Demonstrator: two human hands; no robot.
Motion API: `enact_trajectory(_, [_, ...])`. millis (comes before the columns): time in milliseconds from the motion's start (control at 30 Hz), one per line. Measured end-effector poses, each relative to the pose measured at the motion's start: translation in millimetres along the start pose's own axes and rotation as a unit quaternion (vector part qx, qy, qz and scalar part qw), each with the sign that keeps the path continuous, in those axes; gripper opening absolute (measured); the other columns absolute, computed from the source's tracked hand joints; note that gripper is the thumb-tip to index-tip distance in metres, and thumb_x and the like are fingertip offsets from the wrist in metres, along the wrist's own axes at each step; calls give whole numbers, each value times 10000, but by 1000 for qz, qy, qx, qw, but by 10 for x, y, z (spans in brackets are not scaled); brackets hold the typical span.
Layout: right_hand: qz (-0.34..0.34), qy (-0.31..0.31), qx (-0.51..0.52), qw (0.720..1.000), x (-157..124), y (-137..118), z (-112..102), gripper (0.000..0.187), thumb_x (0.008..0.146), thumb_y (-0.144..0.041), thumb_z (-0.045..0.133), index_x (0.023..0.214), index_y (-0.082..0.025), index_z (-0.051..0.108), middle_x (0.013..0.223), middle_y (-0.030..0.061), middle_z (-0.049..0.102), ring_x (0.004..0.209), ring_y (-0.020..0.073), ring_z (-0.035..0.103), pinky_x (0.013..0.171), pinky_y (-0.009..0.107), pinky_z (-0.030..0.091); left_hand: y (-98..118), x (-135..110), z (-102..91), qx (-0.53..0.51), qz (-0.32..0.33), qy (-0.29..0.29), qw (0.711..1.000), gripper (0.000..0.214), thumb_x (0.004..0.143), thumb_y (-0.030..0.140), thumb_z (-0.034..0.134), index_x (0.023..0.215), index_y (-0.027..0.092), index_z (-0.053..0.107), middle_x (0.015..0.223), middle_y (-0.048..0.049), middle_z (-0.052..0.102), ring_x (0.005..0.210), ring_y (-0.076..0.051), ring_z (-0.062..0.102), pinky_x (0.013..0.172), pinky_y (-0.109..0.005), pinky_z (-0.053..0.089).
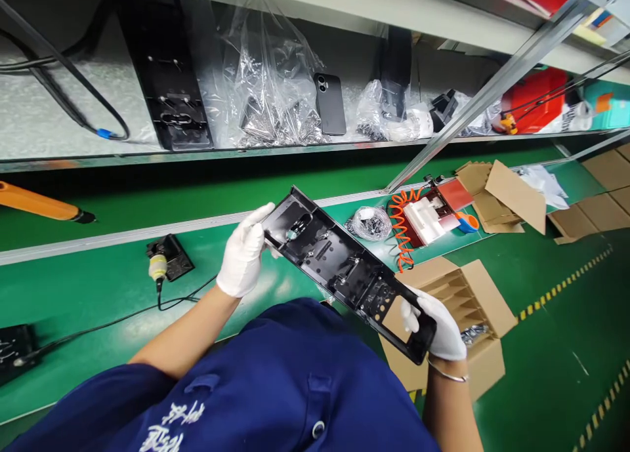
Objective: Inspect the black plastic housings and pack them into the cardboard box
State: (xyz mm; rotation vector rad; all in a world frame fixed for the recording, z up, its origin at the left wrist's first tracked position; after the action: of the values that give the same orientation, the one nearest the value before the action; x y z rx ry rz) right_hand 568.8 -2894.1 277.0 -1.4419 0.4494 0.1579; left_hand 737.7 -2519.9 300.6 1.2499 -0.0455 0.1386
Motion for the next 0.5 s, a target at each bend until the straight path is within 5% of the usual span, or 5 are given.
enact_trajectory(200, [-11, -13, -26, 1000, 237, -121, -385, 427, 849, -474, 659, 1130, -172, 767, 677, 46, 688, 511, 160, 528, 510, 303, 409, 65, -92, 210, 39, 20, 52, 998, 617, 814, 721, 691, 1227, 264, 733, 810, -33, 711, 637, -203, 683, 504, -327, 557])
enact_trajectory(333, [-31, 12, -73, 997, 284, -321, -575, 419, 826, -493, 687, 1087, -175, 768, 623, 38, 677, 508, 177, 536, 509, 316, 404, 131, -119, 340, 32, 59, 79, 995, 559, 842, 671, 702, 1191, 237, 749, 941, -39, 745, 927, -256, 738, 748, -364, 645])
enact_trajectory(500, [-25, -1, -94, 995, 293, -528, -653, 413, 816, -538, 700, 1011, -179, 764, 577, 27, 653, 479, 174, 522, 482, 310, 392, 226, -126, 455, -7, 139, 133, 981, 463, 858, 551, 765, 1076, 143, 782, 1016, -46, 762, 1050, -178, 691, 988, -298, 591])
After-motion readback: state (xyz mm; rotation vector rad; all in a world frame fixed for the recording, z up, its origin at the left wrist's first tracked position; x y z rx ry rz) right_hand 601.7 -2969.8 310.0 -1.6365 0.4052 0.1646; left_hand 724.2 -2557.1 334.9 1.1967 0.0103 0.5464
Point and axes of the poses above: each hand's wrist, its own x-axis towards the middle knuckle, its own z-axis out of the palm, y = z × x, the point moved 9 cm from there along x, towards the middle knuckle
